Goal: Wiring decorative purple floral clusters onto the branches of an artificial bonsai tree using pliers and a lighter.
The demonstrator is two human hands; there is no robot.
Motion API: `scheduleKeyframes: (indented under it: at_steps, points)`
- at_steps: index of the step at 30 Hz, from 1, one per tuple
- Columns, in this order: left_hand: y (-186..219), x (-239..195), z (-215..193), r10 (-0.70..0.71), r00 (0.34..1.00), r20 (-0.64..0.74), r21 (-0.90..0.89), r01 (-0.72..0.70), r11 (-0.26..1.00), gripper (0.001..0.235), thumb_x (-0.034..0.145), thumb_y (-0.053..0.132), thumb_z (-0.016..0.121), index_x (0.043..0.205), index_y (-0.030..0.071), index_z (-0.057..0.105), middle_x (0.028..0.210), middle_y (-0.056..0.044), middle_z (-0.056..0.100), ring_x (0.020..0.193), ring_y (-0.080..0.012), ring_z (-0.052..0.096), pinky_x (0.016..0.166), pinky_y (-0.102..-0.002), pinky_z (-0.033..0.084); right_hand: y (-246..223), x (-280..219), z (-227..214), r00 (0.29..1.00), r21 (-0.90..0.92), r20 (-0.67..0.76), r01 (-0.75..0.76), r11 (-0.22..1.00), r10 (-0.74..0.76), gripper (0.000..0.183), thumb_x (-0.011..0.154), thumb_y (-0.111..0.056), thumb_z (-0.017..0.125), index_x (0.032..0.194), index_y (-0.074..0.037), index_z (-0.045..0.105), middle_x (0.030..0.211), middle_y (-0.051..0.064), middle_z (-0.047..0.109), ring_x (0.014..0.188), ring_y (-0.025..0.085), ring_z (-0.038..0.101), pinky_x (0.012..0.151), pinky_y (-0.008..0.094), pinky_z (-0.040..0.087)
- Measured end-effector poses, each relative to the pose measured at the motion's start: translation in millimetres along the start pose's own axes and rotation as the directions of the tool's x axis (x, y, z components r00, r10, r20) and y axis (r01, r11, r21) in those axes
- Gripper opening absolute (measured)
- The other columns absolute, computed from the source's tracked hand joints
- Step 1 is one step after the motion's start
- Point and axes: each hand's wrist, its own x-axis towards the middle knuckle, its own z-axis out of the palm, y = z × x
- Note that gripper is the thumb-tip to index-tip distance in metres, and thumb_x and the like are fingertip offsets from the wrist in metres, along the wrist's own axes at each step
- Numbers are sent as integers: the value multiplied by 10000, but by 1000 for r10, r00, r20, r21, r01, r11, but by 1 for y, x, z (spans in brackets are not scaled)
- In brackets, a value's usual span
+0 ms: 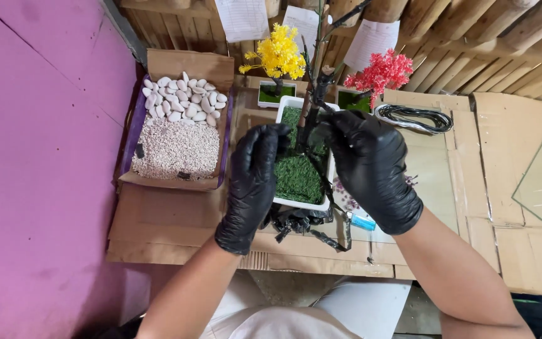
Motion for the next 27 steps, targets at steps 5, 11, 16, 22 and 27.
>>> scheduleKeyframes:
  at_steps: [5, 11, 16, 22, 27]
  points:
    - [-99, -11, -16, -199, 979, 41, -449, 196, 872, 181, 981, 96, 662, 1147, 58, 724, 1144, -98, 747, 1109, -210, 668, 1067, -426, 531, 19, -18, 8, 995, 109, -103, -8, 994, 19, 80, 989, -38, 715, 1050, -57, 763, 922, 156, 757, 888, 454, 721, 737, 487, 597]
    - [-137, -16, -19, 1, 999, 43, -492, 20, 871, 291, 1022, 26, 577, 1308, -3, 621, 1260, -221, 684, 1228, -349, 632, 1120, -513, 484, 48, -42, 26, 955, 308, -279, -10, 951, 100, 98, 1004, -25, 696, 1057, 38, 748, 876, 196, 740, 846, 376, 746, 737, 436, 608]
    - [-126, -27, -17, -166, 984, 65, -604, 171, 778, 254, 991, -2, 589, 1227, -67, 658, 1210, -245, 690, 1151, -377, 649, 1080, -474, 534, 61, -54, 42, 864, 621, -247, -206, 756, 439, 111, 962, 62, 713, 1071, 83, 716, 813, 193, 724, 781, 221, 710, 696, 360, 614]
    - [-104, -8, -7, -29, 982, 186, -493, 119, 862, 311, 981, 148, 635, 1158, -104, 685, 1149, -296, 638, 1084, -376, 645, 1039, -499, 543, 20, -23, 22, 873, 621, -53, -352, 700, 485, 109, 846, 53, 814, 920, -8, 762, 768, 174, 748, 714, 222, 765, 598, 309, 619]
    - [-174, 18, -54, -475, 787, 395, -605, 611, 510, 305, 927, 77, 604, 1211, -34, 620, 1146, -233, 681, 1051, -392, 687, 1016, -551, 534, 6, 9, 9, 973, 407, 211, -171, 897, 90, 168, 955, -37, 668, 1045, -123, 779, 877, 107, 786, 845, 358, 775, 748, 428, 604]
